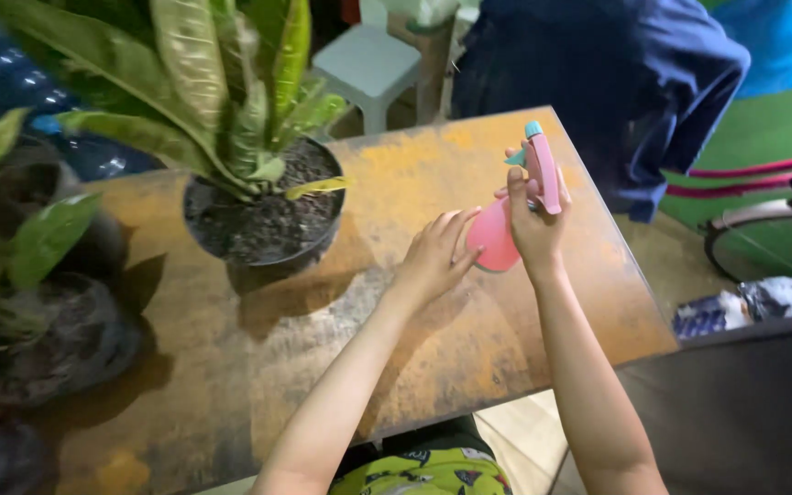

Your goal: The person uses a pink spray bottle to mist the leaves of a potted plant and then wipes each leaf with a dark cloth. The person repeats this cycle on several leaves of the same plant, rotating the pot to reach different sides.

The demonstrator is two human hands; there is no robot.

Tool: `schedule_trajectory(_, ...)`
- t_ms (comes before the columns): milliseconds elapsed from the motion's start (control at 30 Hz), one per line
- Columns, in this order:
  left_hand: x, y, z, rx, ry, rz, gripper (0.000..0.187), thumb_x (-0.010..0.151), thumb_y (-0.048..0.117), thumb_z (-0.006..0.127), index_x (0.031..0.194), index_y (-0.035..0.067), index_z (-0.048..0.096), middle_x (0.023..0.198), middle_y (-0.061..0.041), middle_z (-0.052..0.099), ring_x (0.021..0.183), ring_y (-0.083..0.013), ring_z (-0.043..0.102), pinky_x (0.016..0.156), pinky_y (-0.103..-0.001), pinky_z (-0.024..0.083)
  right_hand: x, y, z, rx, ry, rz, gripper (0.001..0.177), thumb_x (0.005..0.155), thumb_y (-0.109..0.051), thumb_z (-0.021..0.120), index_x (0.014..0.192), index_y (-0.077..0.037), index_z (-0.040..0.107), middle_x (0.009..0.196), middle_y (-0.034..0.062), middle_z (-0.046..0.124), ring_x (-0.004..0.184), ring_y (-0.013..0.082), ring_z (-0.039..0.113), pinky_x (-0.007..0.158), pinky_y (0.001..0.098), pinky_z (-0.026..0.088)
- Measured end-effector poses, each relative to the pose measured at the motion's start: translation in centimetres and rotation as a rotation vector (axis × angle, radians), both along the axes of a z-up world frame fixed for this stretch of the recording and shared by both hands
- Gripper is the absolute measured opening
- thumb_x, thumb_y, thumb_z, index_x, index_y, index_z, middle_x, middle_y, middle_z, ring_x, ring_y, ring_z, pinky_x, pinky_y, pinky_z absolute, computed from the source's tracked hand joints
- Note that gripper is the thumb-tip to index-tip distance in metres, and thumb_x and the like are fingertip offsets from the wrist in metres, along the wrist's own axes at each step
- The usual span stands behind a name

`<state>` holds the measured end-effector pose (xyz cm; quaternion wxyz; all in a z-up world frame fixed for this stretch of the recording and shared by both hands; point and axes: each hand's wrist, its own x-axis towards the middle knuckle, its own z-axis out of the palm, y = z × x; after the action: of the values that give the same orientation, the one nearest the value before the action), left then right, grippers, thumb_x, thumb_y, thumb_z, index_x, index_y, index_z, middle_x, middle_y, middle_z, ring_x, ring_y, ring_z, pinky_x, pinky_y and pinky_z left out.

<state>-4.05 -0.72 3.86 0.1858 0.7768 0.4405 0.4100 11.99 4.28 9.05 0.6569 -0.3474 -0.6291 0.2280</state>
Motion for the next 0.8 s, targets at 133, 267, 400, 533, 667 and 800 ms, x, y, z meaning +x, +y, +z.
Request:
schedule_trajectory(133, 2.0, 1.2, -2.5, -0.071, -0.022, -0.019, 0.076, 0.086, 0.024, 0.077, 0.151, 0.012, 0.041, 0.133, -0.024, 0.056, 0.12, -0.0484, 0.059, 0.099, -0.058, 0.048, 1.0, 0.8, -2.2, -0.049, -0.002, -0.038, 0.039, 0.107, -0.021, 0.066, 0.138, 0.0, 0.057, 0.116, 0.0198, 0.071, 0.076, 0.0205, 0.073, 0.068, 0.0325, 0.06)
schedule_trajectory(267, 3.3, 2.1, -3.9, -0.192, 0.043, -0.016, 0.082, 0.085, 0.03, 0.077, 0.154, 0.011, 0.037, 0.137, -0.024, 0.054, 0.124, -0.0469, 0.056, 0.103, -0.06, 0.044, 1.8, 1.3, -3.9, -0.088, 0.012, -0.086, 0.044, 0.105, -0.027, 0.068, 0.137, 0.001, 0.056, 0.1, 0.0158, 0.073, 0.076, 0.0209, 0.074, 0.065, 0.0315, 0.059)
schedule_trajectory(400, 4.3, 3.4, -6.7, -0.153, 0.089, 0.04, 0.076, 0.089, 0.034, 0.072, 0.155, 0.018, 0.038, 0.135, -0.016, 0.055, 0.119, -0.041, 0.06, 0.095, -0.057, 0.048, 2.3, 0.9, -3.6, -0.124, 0.009, -0.089, 0.046, 0.104, -0.034, 0.067, 0.137, -0.004, 0.056, 0.091, 0.0114, 0.073, 0.076, 0.0181, 0.075, 0.067, 0.0275, 0.058)
schedule_trajectory(533, 4.3, 3.5, -6.6, -0.205, 0.131, 0.05, 0.077, 0.089, 0.036, 0.071, 0.156, 0.02, 0.037, 0.136, -0.013, 0.055, 0.121, -0.0389, 0.059, 0.096, -0.057, 0.048, 2.9, 1.7, -4.3, -0.172, -0.03, -0.069, 0.042, 0.104, -0.027, 0.069, 0.138, -0.009, 0.055, 0.123, 0.0118, 0.072, 0.079, 0.0146, 0.071, 0.07, 0.0269, 0.058)
schedule_trajectory(667, 3.0, 3.7, -6.4, -0.25, 0.288, 0.06, 0.072, 0.091, 0.037, 0.069, 0.155, 0.023, 0.039, 0.139, -0.009, 0.056, 0.124, -0.0358, 0.057, 0.099, -0.058, 0.046, 3.7, 1.5, -4.5, -0.218, -0.081, -0.074, 0.058, 0.098, -0.025, 0.079, 0.145, -0.015, 0.049, 0.133, 0.0069, 0.066, 0.088, 0.0111, 0.062, 0.075, 0.0229, 0.052)
schedule_trajectory(800, 0.2, 2.0, -4.9, -0.266, 0.34, 0.178, 0.063, 0.092, 0.04, 0.069, 0.148, 0.022, 0.047, 0.134, -0.009, 0.058, 0.123, -0.0355, 0.057, 0.098, -0.058, 0.046, 4.4, -0.7, -3.6, -0.059, -0.242, -0.164, 0.091, 0.097, -0.052, 0.077, 0.164, -0.019, 0.026, 0.166, 0.0078, 0.035, 0.152, 0.0311, 0.032, 0.118, 0.0569, 0.029)
